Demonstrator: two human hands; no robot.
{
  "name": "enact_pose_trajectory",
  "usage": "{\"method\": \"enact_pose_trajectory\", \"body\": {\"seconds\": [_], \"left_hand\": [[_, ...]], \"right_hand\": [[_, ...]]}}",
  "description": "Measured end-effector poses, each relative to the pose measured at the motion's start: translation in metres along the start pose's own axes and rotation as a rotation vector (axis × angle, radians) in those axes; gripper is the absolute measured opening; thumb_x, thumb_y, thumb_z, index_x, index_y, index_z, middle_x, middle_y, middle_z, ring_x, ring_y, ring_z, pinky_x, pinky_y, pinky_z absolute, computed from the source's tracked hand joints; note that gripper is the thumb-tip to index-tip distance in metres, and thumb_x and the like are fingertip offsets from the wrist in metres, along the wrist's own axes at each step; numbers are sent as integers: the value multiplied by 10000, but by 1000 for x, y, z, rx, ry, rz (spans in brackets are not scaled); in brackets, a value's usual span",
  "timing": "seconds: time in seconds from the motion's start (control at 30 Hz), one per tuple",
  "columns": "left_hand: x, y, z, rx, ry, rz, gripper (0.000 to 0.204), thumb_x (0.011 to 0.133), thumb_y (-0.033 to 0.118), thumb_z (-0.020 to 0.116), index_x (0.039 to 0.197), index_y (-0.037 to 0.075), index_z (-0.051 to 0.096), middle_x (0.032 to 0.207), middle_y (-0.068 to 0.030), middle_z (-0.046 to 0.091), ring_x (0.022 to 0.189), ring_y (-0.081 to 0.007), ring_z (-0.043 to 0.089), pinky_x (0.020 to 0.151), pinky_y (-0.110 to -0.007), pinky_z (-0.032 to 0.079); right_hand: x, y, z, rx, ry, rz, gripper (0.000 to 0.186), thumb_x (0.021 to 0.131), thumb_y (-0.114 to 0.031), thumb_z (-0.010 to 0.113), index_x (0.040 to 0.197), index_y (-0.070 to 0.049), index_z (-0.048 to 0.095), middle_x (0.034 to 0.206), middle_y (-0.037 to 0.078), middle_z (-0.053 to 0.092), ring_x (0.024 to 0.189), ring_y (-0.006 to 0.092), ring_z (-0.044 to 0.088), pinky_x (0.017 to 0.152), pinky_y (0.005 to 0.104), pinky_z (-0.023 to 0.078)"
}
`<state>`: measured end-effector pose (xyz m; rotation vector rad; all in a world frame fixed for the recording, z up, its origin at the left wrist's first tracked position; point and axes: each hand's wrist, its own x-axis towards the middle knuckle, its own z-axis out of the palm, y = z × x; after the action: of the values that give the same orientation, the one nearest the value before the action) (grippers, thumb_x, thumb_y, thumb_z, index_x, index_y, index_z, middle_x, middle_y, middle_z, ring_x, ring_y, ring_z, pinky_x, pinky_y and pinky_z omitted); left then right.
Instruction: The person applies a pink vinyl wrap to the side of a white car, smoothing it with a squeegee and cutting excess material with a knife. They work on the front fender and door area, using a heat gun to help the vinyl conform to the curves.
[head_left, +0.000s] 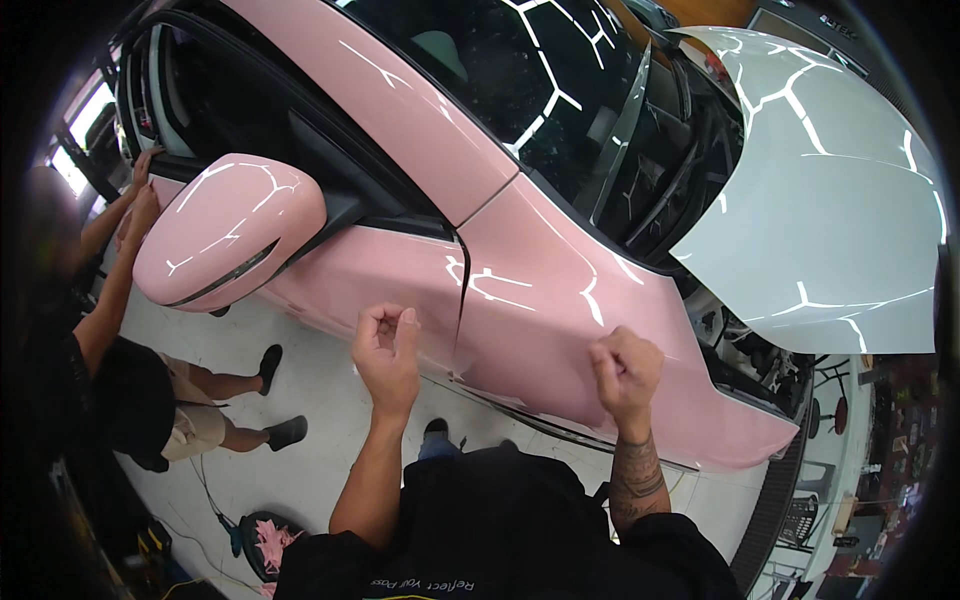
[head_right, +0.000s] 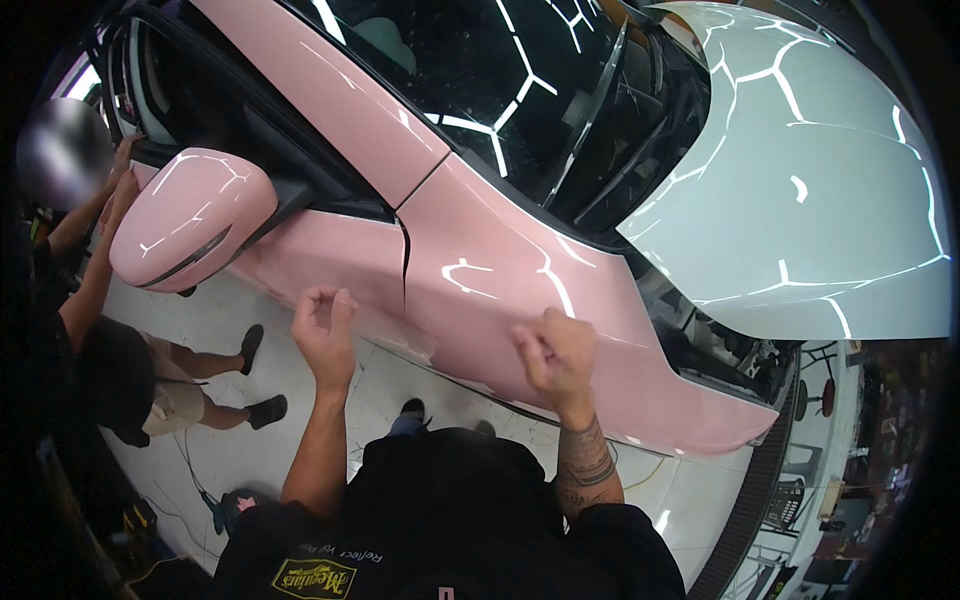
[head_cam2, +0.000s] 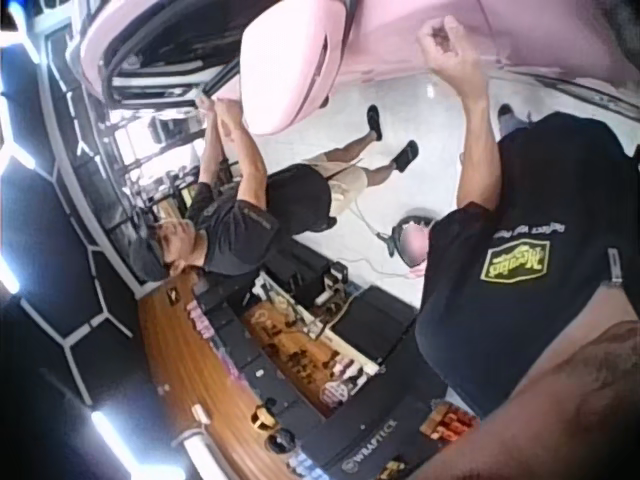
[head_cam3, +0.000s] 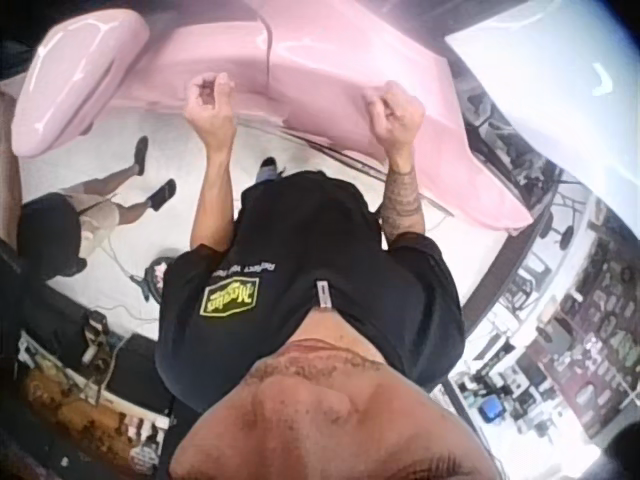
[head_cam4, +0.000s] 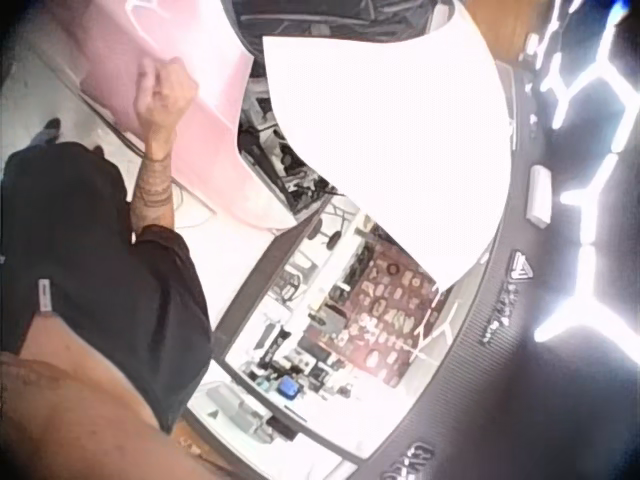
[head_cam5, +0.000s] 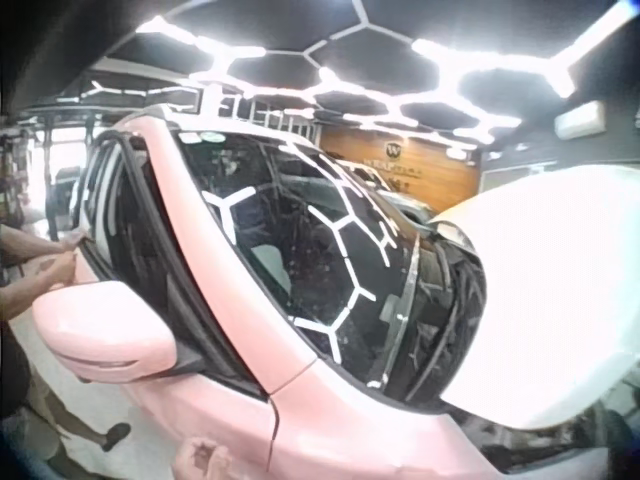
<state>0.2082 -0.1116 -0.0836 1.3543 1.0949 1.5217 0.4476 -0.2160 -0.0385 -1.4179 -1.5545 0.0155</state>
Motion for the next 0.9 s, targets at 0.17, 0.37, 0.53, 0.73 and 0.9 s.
{"method": "enact_pose_trajectory", "body": {"seconds": [0.17, 0.37, 0.53, 0.73, 0.9], "left_hand": [[26, -16, 5, 86, -30, 104, 70, 874, 17, 637, 931, -13, 612, 851, -54, 603, 751, -117, 560, 701, -242, 467], [48, -24, 17, 9, -6, 293, 131, 797, -22, 677, 923, 4, 651, 937, -91, 572, 812, -188, 574, 713, -282, 475], [58, -25, 31, 230, -3, 336, 143, 773, -8, 686, 912, 23, 678, 1019, -91, 529, 958, -241, 511, 840, -337, 429], [71, -21, 59, 324, 78, 358, 209, 734, 17, 736, 937, 61, 714, 996, -62, 515, 951, -244, 439, 832, -361, 397], [73, -26, 66, 354, 103, 416, 205, 717, 18, 769, 910, 78, 735, 939, -48, 499, 912, -227, 445, 771, -347, 408]], "right_hand": [[11, 14, 15, -114, 146, 81, 216, 877, -107, 657, 689, -25, 589, 545, 38, 404, 441, 136, 358, 437, 284, 264], [13, 11, 34, -135, 184, 126, 214, 876, -109, 655, 696, -17, 587, 543, 40, 413, 442, 125, 366, 435, 282, 268], [17, 11, 34, -176, 172, 128, 235, 887, -108, 642, 690, -6, 563, 543, 31, 395, 461, 110, 346, 446, 274, 250], [21, 12, 36, -239, 157, 92, 234, 885, -97, 638, 685, -7, 556, 544, 35, 379, 457, 117, 340, 443, 281, 244], [24, 13, 35, -239, 153, 62, 226, 868, -81, 641, 669, -11, 558, 546, 47, 367, 440, 144, 342, 435, 294, 244]]}}
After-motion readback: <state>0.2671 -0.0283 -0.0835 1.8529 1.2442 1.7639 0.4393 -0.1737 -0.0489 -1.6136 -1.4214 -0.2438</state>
